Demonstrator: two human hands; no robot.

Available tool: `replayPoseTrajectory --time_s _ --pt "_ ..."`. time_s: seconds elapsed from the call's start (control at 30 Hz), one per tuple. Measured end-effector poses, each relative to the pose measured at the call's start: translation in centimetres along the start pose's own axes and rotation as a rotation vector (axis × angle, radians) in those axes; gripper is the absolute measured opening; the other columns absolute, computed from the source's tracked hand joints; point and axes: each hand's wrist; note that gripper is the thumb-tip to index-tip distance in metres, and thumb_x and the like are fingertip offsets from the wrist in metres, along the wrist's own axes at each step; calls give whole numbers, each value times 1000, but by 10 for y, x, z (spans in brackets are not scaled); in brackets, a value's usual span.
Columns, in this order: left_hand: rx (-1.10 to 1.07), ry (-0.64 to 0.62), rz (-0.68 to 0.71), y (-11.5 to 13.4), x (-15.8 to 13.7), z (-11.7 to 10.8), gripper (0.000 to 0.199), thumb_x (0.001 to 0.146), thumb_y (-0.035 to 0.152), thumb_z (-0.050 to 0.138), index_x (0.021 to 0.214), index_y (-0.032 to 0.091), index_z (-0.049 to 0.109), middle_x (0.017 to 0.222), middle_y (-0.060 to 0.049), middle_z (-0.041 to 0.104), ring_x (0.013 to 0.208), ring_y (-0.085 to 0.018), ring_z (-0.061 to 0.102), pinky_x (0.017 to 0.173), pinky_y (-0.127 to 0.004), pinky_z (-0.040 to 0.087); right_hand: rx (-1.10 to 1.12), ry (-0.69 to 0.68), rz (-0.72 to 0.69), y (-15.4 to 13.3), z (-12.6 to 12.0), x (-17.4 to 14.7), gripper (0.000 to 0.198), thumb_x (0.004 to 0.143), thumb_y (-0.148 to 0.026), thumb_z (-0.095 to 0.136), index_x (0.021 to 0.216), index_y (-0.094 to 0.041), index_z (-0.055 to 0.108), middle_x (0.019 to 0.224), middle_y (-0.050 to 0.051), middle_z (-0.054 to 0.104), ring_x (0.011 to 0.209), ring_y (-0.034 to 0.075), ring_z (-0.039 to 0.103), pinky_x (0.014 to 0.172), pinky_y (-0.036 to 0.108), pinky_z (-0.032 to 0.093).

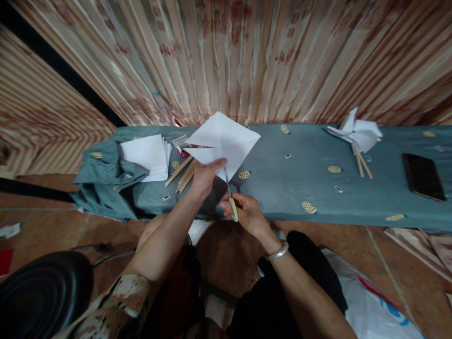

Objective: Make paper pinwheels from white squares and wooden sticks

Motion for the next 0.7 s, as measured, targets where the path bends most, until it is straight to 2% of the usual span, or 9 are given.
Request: replayPoseTrajectory --time_s 0.17,0.33,0.53,0.7 --pt "-36 5 -99 -1 0 -3 38 51 30 84 84 16 71 83 -4 75 83 -22 69 84 -36 53 4 29 27 -3 0 0 47 56 -56 84 78 -18 68 56 -2 63 50 10 57 50 23 47" --pt "3 -45 -145 2 0 -8 25 52 28 78 72 17 67 74 -3 73 82 -23 69 79 -35 53 -16 37 7 -3 -2 -2 45 59 -56 82 79 -19 67 57 -2 64 51 11 58 50 24 47" --pt "20 -55 -169 6 -4 -8 27 50 23 78 75 18 70 73 -1 72 71 -19 66 69 -31 52 -32 19 -14 -3 -4 -3 44 61 -57 81 77 -19 66 58 -2 64 51 11 59 50 23 48" --pt "102 -58 -214 3 -8 -7 23 48 25 78 67 17 69 70 -2 72 67 -18 64 64 -29 49 -25 29 -49 -6 -6 -2 46 61 -61 80 76 -21 66 58 -2 64 51 12 58 51 24 48"
Point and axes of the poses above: each hand's wrist, its own x-axis towards the middle knuckle, its own z-axis out of the palm, y = z × x
